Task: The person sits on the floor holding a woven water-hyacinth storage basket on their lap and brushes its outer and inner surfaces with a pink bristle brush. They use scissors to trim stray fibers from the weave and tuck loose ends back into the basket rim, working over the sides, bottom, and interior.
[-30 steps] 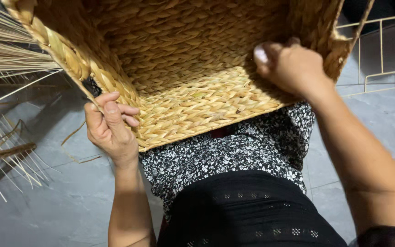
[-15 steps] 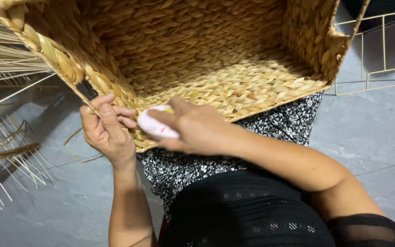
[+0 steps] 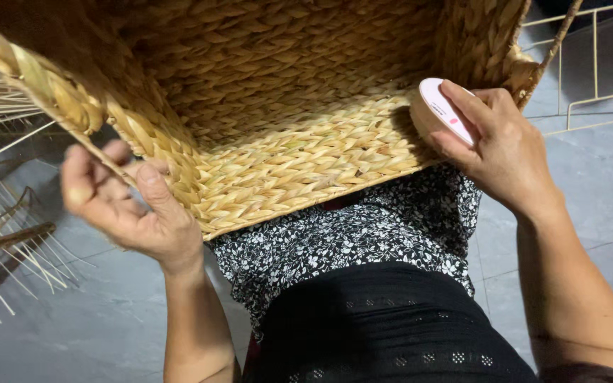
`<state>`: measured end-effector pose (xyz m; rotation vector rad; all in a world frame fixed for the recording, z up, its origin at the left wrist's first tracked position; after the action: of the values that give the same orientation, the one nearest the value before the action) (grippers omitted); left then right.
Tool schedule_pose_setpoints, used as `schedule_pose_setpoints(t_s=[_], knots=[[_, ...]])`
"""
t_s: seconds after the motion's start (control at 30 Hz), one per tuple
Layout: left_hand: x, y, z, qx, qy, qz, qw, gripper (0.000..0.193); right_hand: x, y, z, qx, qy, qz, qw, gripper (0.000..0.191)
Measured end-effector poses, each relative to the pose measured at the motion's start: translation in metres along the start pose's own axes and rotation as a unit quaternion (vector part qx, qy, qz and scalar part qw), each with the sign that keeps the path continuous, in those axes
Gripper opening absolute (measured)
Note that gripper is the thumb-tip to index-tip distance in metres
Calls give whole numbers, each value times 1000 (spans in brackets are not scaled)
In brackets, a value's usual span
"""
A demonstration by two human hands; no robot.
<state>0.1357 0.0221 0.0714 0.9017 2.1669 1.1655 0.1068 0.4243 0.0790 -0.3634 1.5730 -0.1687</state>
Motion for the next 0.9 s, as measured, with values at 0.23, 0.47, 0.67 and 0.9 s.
schedule_pose_setpoints(t_s=[0.23,0.47,0.67,0.9], knots=[[36,56,-4,219,-50,-239,945,21,10,-2,2,10,24,-32,999,62],[102,46,21,177,-246,-128,944,20,8,-7,-7,19,11,-25,999,61],[122,28,64,60,-486,-75,869,32,9,-17,-26,18,-52,-14,998,64],[119,33,57,62,-487,-76,868,29,35,-36,-66,-96,-31,32,994,62]])
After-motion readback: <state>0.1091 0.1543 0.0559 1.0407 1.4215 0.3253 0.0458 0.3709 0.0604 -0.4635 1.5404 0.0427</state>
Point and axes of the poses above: each hand's wrist, its own z-axis away from the middle knuckle, its own x-axis out of the palm, y = z × x, the point moved 3 cm from there along -z, towards the middle knuckle, and after that the axes turned 6 degrees about y, right-handed, at the moved point
